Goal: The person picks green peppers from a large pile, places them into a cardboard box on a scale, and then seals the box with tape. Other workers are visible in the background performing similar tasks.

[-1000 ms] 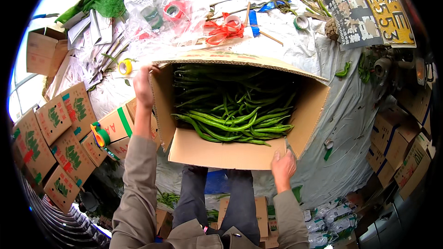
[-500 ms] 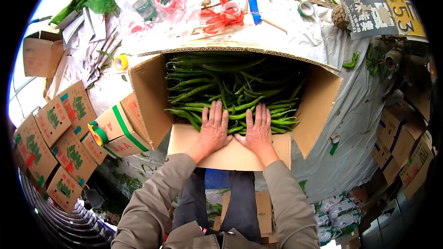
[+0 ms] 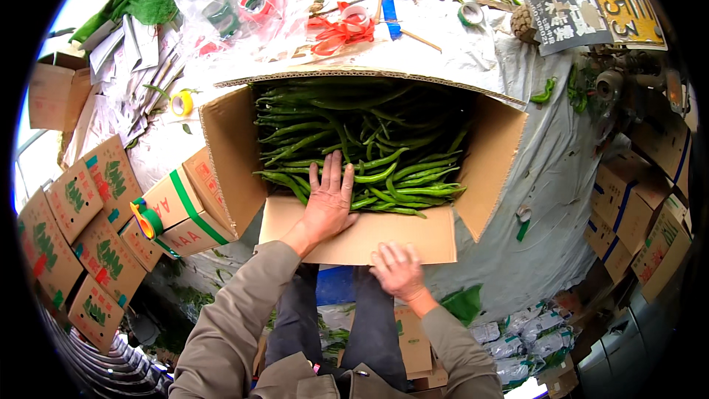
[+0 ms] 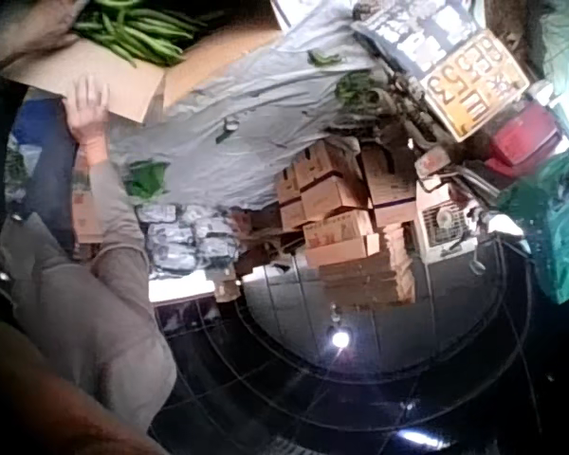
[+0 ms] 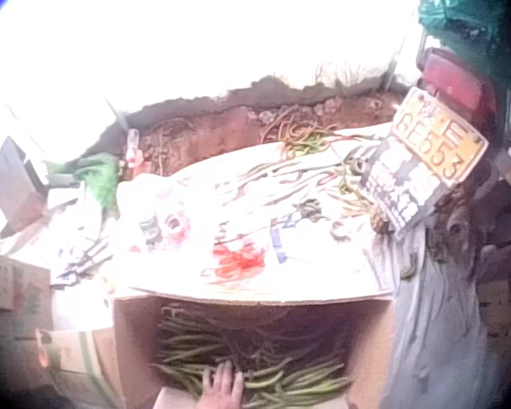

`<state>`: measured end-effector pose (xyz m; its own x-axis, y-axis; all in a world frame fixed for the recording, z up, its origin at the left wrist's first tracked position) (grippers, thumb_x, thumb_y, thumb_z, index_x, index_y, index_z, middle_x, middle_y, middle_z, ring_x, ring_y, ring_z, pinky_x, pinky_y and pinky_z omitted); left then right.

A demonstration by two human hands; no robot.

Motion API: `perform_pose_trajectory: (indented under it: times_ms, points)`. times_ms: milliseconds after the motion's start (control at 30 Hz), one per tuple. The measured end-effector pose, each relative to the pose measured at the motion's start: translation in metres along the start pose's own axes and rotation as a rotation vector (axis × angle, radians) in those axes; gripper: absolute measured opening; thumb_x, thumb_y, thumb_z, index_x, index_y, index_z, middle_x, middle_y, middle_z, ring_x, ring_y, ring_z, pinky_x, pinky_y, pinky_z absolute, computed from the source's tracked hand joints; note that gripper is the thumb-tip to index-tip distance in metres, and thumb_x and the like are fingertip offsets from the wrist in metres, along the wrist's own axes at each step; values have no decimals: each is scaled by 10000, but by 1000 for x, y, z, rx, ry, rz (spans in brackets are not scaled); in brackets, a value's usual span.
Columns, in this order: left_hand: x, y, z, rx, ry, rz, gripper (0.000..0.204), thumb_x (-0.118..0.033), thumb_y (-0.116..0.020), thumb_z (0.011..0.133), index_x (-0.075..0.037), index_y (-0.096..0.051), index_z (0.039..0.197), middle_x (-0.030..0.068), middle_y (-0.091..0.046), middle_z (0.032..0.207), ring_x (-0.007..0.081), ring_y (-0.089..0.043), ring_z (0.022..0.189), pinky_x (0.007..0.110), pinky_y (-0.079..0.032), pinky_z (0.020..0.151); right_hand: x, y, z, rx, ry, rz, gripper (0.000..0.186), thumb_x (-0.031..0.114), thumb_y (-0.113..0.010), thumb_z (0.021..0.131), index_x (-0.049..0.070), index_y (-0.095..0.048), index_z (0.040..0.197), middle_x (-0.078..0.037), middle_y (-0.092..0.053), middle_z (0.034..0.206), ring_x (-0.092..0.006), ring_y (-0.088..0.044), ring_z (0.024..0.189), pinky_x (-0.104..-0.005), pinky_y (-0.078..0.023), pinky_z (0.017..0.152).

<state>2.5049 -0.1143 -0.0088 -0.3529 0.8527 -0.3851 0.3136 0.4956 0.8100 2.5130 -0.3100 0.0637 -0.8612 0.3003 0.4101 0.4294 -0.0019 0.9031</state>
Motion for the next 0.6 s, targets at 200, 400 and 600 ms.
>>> perform_pose_trajectory:
  times_ms: [200,400,600]
  points:
    - [15,48,-1,123,-124,-233,1051,-461,-711,836,96,-166,1542,402,-100,1580,526,-151,1484,650,-149,1184,-43,35,76,-387,70,-227,448,523,-492,998,143,-696,1120,-100,-649,1204,-288,-561,1196,-527,-412,1049]
    - [16,103,-4,-379,72,-31,655,-302,-590,918,68,-459,1443,250,-373,1559,443,-270,1483,570,-167,1208,-117,27,169,-462,-56,-138,763,676,-325,999,66,-477,1432,-261,-432,1470,-449,-420,1350,-579,-340,1105]
    - [43,39,43,-514,163,65,736,-440,-484,949,82,-407,1463,260,-355,1573,458,-338,1438,599,-184,1178,-144,-5,193,-358,-103,-98,888,724,-386,938,11,-418,1465,-298,-358,1520,-504,-354,1380,-605,-286,1131]
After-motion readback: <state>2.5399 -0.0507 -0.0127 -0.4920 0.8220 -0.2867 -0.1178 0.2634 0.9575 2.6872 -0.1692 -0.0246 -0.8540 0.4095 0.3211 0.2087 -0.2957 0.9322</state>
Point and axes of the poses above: each hand's wrist, its own z-axis towards the middle knuckle, its own y-axis out of the back of the hand, x = y × z, the point moved 8 cm from there along z, towards the middle knuckle
